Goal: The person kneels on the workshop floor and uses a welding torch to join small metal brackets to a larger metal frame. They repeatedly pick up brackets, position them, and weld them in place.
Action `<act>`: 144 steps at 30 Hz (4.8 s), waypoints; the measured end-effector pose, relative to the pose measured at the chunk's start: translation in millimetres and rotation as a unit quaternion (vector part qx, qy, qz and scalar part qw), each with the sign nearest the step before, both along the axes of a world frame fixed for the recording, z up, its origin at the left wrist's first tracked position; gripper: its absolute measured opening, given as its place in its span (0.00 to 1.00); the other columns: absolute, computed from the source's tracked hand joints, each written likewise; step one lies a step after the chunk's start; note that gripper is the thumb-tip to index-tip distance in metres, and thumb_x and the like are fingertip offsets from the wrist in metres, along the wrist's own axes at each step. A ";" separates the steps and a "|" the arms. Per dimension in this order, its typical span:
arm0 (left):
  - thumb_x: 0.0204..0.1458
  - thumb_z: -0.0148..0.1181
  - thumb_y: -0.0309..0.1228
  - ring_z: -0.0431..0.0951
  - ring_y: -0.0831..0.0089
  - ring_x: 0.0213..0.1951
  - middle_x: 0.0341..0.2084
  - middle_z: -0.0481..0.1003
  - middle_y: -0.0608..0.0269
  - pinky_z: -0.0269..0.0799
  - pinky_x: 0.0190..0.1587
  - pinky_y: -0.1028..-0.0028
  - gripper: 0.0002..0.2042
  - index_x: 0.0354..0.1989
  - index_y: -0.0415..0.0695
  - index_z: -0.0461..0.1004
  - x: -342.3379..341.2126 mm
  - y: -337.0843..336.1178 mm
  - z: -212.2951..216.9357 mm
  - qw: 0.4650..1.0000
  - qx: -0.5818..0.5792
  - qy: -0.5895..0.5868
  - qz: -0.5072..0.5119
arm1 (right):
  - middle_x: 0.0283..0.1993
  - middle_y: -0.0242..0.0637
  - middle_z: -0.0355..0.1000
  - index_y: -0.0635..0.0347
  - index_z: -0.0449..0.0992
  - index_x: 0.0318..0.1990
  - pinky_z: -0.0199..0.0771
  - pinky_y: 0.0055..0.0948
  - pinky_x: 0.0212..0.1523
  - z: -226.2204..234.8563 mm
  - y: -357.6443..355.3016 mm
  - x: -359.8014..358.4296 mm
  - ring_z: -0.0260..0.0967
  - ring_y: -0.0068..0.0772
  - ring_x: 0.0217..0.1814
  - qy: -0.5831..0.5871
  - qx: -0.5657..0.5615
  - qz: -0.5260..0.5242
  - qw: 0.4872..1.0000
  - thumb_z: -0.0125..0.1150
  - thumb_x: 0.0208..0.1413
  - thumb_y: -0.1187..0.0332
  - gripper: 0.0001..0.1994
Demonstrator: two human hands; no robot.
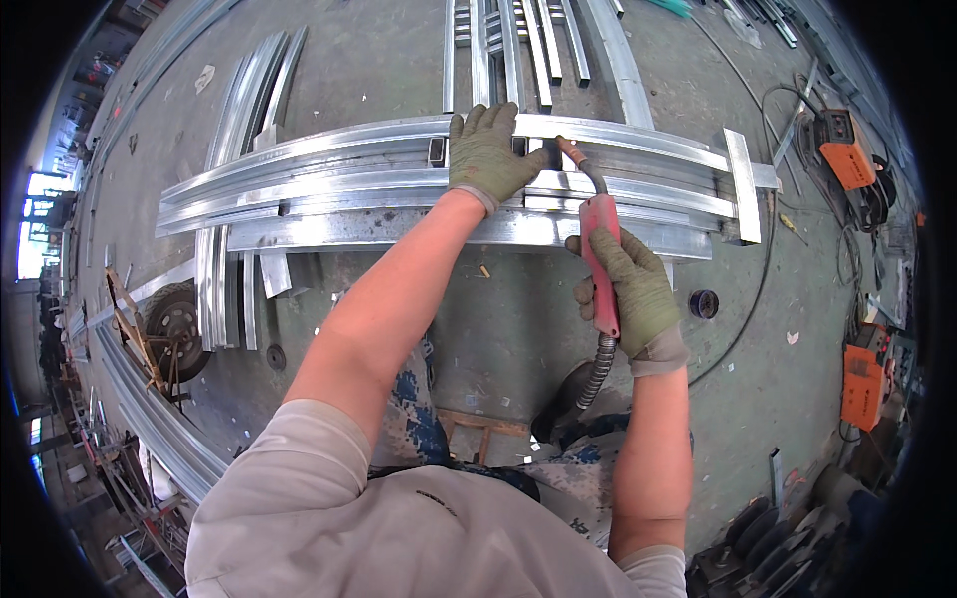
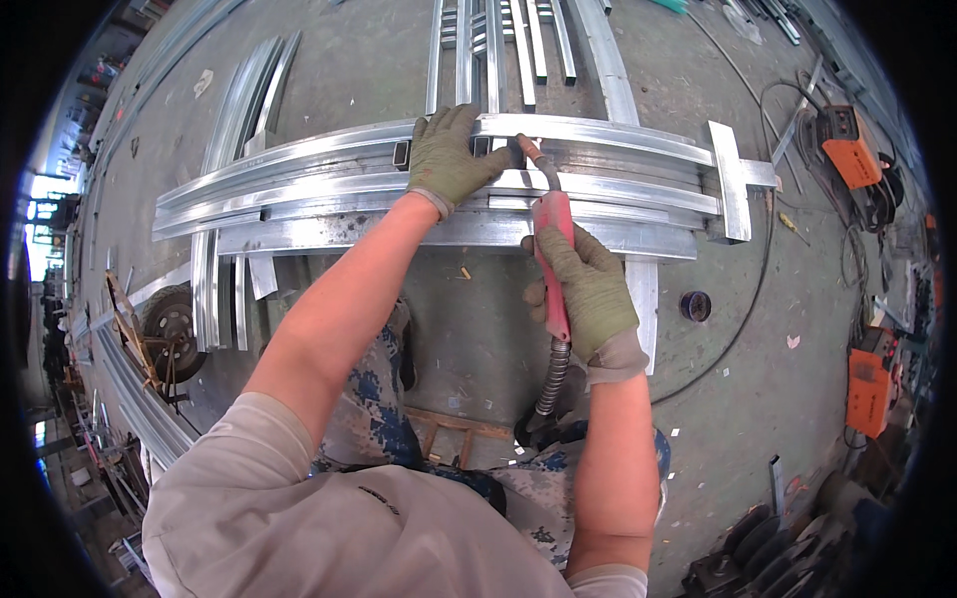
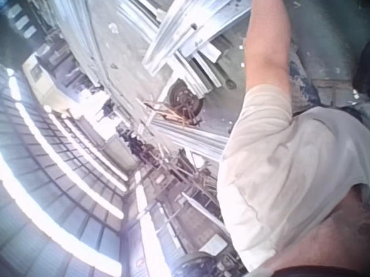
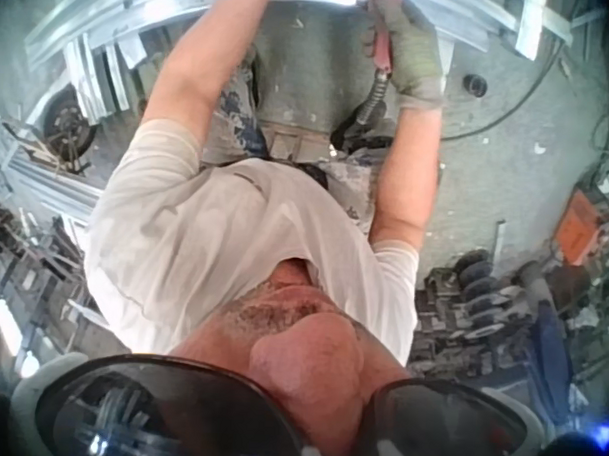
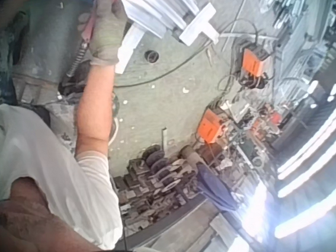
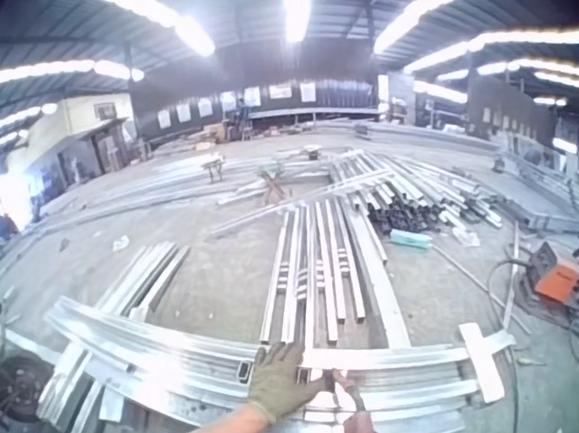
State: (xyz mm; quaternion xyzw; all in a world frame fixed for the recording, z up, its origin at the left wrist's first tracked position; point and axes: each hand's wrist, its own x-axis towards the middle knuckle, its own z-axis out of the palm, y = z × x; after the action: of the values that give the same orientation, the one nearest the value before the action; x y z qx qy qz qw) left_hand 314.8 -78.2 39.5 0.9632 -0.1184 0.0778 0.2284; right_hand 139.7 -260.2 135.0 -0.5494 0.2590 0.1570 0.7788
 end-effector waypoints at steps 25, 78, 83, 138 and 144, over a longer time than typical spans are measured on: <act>0.53 0.62 0.56 0.60 0.57 0.75 0.70 0.68 0.58 0.40 0.79 0.48 0.37 0.70 0.49 0.70 0.3 -2.8 -3.7 0.999 0.035 0.011 0.002 | 0.46 0.36 0.78 0.65 0.72 0.62 0.72 0.25 0.20 -2.5 18.7 15.7 0.74 0.25 0.24 0.017 -0.019 0.015 1.000 0.65 0.68 0.55 0.25; 0.44 0.68 0.54 0.60 0.51 0.74 0.67 0.69 0.45 0.43 0.78 0.49 0.44 0.69 0.41 0.68 7.4 59.1 14.7 0.999 0.024 0.035 -0.023 | 0.51 0.38 0.80 0.63 0.73 0.64 0.74 0.23 0.21 6.4 20.6 11.5 0.74 0.23 0.25 0.003 -0.046 0.053 0.998 0.67 0.65 0.52 0.28; 0.43 0.68 0.55 0.60 0.52 0.74 0.67 0.69 0.47 0.43 0.78 0.50 0.44 0.69 0.43 0.69 8.4 47.3 9.5 0.999 0.029 0.039 0.004 | 0.49 0.35 0.80 0.63 0.73 0.64 0.74 0.24 0.21 -0.6 29.6 14.4 0.75 0.23 0.26 -0.002 -0.040 0.069 0.997 0.67 0.66 0.52 0.28; 0.45 0.68 0.55 0.62 0.57 0.73 0.68 0.70 0.54 0.43 0.78 0.49 0.44 0.70 0.43 0.67 10.5 49.8 6.7 0.998 0.017 0.058 -0.017 | 0.49 0.39 0.79 0.64 0.72 0.64 0.75 0.26 0.21 -10.3 50.6 27.8 0.74 0.26 0.26 -0.002 -0.048 0.063 0.997 0.66 0.66 0.54 0.27; 0.44 0.69 0.55 0.57 0.51 0.76 0.70 0.66 0.46 0.43 0.79 0.53 0.47 0.72 0.41 0.64 7.2 80.3 24.8 0.996 0.005 0.074 -0.039 | 0.48 0.36 0.80 0.64 0.73 0.63 0.75 0.25 0.21 0.4 45.8 23.7 0.75 0.25 0.26 -0.016 -0.049 0.047 0.998 0.67 0.66 0.53 0.27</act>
State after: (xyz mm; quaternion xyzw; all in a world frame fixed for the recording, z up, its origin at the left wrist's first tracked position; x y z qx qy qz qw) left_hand 322.0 2.1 64.3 0.9620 -0.1394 -0.0035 0.2347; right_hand 163.4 -214.5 135.5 -0.6005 0.2279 0.1714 0.7471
